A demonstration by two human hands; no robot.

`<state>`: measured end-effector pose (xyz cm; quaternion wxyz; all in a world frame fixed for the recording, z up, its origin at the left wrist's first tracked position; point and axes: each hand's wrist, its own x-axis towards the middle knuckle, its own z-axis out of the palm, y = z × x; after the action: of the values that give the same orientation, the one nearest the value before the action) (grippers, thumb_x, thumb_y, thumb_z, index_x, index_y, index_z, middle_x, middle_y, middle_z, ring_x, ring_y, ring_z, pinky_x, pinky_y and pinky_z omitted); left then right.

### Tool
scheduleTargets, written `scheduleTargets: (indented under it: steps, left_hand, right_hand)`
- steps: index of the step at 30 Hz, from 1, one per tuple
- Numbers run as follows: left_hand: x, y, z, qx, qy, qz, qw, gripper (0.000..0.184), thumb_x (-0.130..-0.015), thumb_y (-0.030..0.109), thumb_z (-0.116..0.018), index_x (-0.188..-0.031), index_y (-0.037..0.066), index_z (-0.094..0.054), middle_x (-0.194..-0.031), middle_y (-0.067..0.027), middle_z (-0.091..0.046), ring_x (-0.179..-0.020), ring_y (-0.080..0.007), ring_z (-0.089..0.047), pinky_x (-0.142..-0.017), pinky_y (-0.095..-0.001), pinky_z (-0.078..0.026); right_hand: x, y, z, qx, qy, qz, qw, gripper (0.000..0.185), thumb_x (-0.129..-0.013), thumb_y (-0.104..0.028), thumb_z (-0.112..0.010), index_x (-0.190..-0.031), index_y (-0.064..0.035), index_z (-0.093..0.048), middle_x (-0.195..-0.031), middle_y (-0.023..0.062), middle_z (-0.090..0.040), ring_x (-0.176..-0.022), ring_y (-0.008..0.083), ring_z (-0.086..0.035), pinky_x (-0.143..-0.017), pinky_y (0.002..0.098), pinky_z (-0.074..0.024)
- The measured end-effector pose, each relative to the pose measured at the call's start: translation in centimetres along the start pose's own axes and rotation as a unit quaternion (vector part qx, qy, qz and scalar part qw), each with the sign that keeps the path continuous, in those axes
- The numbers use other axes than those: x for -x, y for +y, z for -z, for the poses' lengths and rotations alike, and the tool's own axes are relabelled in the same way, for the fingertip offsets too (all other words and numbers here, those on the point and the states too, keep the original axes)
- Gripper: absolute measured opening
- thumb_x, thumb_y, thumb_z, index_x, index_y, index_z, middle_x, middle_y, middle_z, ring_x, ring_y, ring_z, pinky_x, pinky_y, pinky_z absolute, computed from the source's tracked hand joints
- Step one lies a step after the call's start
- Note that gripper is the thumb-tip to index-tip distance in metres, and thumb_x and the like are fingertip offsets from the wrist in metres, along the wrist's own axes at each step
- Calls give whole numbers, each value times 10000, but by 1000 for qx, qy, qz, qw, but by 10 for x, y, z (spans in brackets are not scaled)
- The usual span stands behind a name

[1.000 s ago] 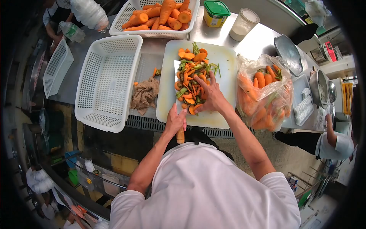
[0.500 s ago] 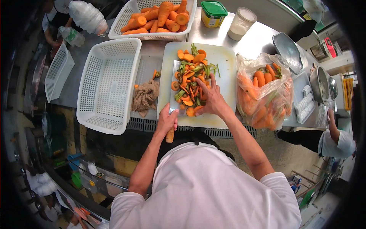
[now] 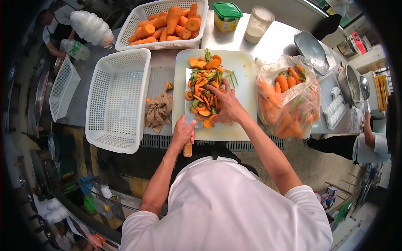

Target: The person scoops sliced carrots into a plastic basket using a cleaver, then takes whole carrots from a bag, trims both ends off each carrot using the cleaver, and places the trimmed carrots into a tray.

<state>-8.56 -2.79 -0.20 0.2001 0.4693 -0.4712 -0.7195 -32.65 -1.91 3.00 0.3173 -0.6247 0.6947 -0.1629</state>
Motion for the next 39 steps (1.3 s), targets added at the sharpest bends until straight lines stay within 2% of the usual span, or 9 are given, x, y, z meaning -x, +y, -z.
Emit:
scheduleTargets:
  steps: [8, 18, 21, 24, 26, 29, 33, 36, 39]
  left_hand:
    - [11, 5, 6, 48, -14, 11, 999, 273, -1007, 159, -557, -1244, 55, -472, -594, 4, -484, -414, -93, -482, -373, -265, -441]
    - [36, 38, 15, 102, -23, -30, 994, 226, -1012, 161, -559, -1203, 63, -491, -603, 8, -471, -407, -86, -466, -364, -260, -439]
    - [56, 55, 27, 114, 8, -46, 992, 211, -1013, 161, -560, -1186, 64, -487, -600, 8, -462, -397, -89, -458, -357, -262, -439]
    - [79, 73, 45, 128, 62, -74, 987, 180, -1012, 151, -558, -1155, 70, -484, -586, 10, -446, -387, -94, -455, -344, -266, -438]
    - [95, 86, 63, 138, 126, -93, 978, 151, -1007, 134, -560, -1126, 82, -482, -569, 12, -427, -383, -97, -455, -329, -271, -431]
    - [119, 110, 92, 134, 237, -96, 957, 166, -995, 114, -563, -1142, 98, -488, -557, 14, -414, -377, -96, -447, -314, -274, -417]
    - [122, 136, 138, 29, 325, -74, 942, 200, -977, 70, -516, -1177, 83, -502, -595, 8, -442, -414, -99, -460, -346, -275, -415]
    - [106, 119, 176, -244, 409, -16, 879, 132, -945, 47, -508, -1070, 8, -525, -671, -52, -544, -447, -130, -510, -405, -322, -447]
    - [108, 95, 178, -327, 458, -24, 826, 113, -945, 43, -492, -1033, -11, -538, -688, -73, -572, -450, -137, -518, -411, -327, -446]
  right_hand:
    - [3, -5, 13, -107, 13, 19, 994, 1211, -440, -203, -971, -1510, -258, -405, -1568, 243, -214, -1380, 417, -416, -1094, 484, -465]
    - [4, -52, 42, -95, 18, 73, 993, 1167, -471, -135, -954, -1500, -262, -420, -1536, 216, -335, -1369, 417, -433, -1141, 468, -412]
    - [0, -87, 54, -63, 50, 128, 989, 1129, -500, -106, -933, -1496, -275, -427, -1531, 183, -340, -1256, 389, -543, -959, 454, -564]
    - [-8, -146, 74, -146, -64, 70, 985, 1053, -564, -27, -862, -1492, -281, -433, -1513, 101, -341, -1016, 284, -661, -463, 311, -582]
    - [-28, -174, 72, -151, -86, 126, 977, 1110, -502, -77, -908, -1496, -245, -442, -1511, 189, -349, -1327, 377, -478, -738, 429, -652]
    - [-83, -205, 32, -128, -59, 271, 952, 1172, -447, -191, -968, -1495, -167, -443, -1465, 193, -419, -1323, 404, -479, -1136, 431, -412]
    - [-151, -248, -26, -183, -69, 305, 932, 1075, -539, -248, -948, -1494, -192, -458, -1471, 202, -428, -1350, 404, -455, -1104, 443, -444]
    - [-180, -234, -69, -142, 1, 291, 946, 963, -579, -250, -923, -1448, -162, -517, -1495, 247, -413, -1360, 414, -448, -1113, 436, -433]
    - [-179, -191, -60, -186, 44, 258, 947, 842, -640, -236, -889, -1410, -142, -562, -1504, 239, -439, -1383, 398, -439, -1126, 433, -419]
